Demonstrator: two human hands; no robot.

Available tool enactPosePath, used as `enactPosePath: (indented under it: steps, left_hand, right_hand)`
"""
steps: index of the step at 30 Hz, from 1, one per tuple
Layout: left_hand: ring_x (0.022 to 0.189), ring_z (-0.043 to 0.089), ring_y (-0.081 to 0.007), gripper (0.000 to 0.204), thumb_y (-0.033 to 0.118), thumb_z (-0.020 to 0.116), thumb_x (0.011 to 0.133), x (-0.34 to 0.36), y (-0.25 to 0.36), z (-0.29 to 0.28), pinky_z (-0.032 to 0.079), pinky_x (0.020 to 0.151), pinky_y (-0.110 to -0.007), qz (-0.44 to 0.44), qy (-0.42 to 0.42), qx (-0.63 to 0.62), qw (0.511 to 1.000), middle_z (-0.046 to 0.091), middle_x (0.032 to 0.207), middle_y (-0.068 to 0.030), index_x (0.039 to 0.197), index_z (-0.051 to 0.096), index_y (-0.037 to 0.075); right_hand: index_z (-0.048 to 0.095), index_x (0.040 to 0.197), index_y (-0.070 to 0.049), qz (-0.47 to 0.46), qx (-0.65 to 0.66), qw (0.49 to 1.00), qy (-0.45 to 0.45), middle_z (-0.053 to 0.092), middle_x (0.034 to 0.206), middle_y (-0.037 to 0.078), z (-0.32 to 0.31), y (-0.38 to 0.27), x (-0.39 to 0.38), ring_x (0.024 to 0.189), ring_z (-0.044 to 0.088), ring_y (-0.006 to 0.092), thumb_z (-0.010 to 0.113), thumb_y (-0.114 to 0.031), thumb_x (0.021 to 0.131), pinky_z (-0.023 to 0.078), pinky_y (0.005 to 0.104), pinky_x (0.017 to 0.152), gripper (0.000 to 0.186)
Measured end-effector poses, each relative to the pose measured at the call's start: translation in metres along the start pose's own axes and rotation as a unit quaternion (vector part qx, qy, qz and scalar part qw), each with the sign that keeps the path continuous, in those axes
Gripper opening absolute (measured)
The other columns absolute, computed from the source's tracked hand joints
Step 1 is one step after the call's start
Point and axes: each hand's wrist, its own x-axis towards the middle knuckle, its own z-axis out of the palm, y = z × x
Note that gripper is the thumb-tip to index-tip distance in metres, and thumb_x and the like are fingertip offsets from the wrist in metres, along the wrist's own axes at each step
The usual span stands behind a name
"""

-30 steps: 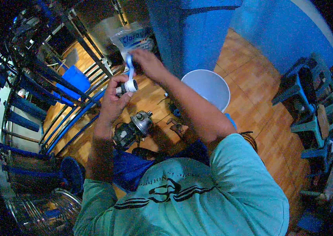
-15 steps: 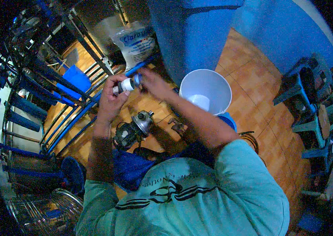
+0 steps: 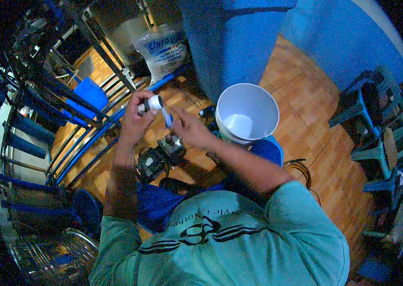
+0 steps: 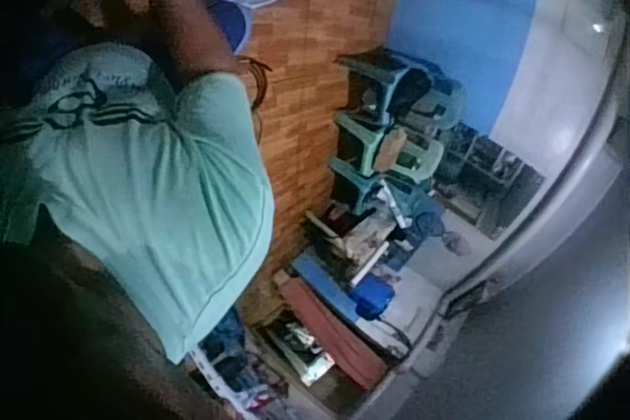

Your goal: The person sits on the floor and works on a small electric water pump. They apply white thread seal tape to a threaded fitting, then attach the fitting to the pump and tighten it with a wrench. The person also retrieves a small white plastic part from a nearby shelf and handles it before returning to the pump.

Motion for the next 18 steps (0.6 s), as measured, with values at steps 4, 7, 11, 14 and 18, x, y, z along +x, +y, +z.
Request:
enactPosePath:
  steps: [4,7,11,14,18]
  left_hand:
    - [0.09,0.054,-0.0097,0.035,0.001,0.068,0.081,-0.007,-0.015,-0.002,0.047,0.08,-0.026,-0.022,0.005,0.02,1.0,0.055,0.105,-0.0013,0.111,0.053,0.007]
    - [0.092,0.055,-0.0108,0.036,0.0,0.068,0.08,-0.007,0.014,-0.002,0.047,0.081,-0.027,-0.052,-0.003,-0.004,0.999,0.056,0.105,-0.0009,0.112,0.052,0.008]
    - [0.095,0.056,-0.0115,0.038,-0.001,0.067,0.079,0.005,0.021,0.008,0.047,0.085,-0.028,0.044,-0.002,-0.01,0.999,0.057,0.105,-0.0011,0.113,0.052,0.008]
    - [0.094,0.056,-0.0115,0.036,0.0,0.067,0.079,0.009,0.026,-0.005,0.047,0.086,-0.029,0.046,0.027,0.02,0.998,0.058,0.105,-0.002,0.111,0.054,0.008]
    - [0.09,0.055,-0.0116,0.037,0.001,0.068,0.08,0.016,0.027,-0.015,0.047,0.082,-0.029,0.001,0.034,0.024,0.999,0.057,0.101,-0.0009,0.113,0.054,0.008]
  right_hand:
    - [0.047,0.136,-0.006,-0.029,0.116,0.991,-0.06,0.065,0.09,0.004,-0.005,-0.106,-0.02,0.078,0.06,0.0088,0.054,-0.021,0.1,0.051,0.026,0.068,0.04]
    - [0.056,0.127,-0.005,-0.064,0.065,0.995,-0.027,0.063,0.085,0.004,-0.037,-0.128,0.066,0.074,0.057,0.0068,0.052,-0.025,0.1,0.048,0.0245,0.063,0.034]
    - [0.053,0.133,-0.006,-0.027,0.035,0.999,0.02,0.064,0.087,0.005,-0.045,-0.024,0.069,0.078,0.059,0.0119,0.05,-0.03,0.101,0.05,0.0299,0.073,0.04]
    - [0.042,0.144,-0.004,0.053,-0.006,0.992,-0.112,0.067,0.099,0.007,-0.015,0.016,-0.009,0.088,0.062,0.0127,0.053,-0.016,0.099,0.05,0.0303,0.083,0.047]
    - [0.042,0.141,-0.004,0.121,0.283,0.944,-0.124,0.067,0.102,0.005,0.014,0.005,-0.071,0.093,0.062,0.0112,0.061,-0.009,0.094,0.05,0.0273,0.084,0.051]
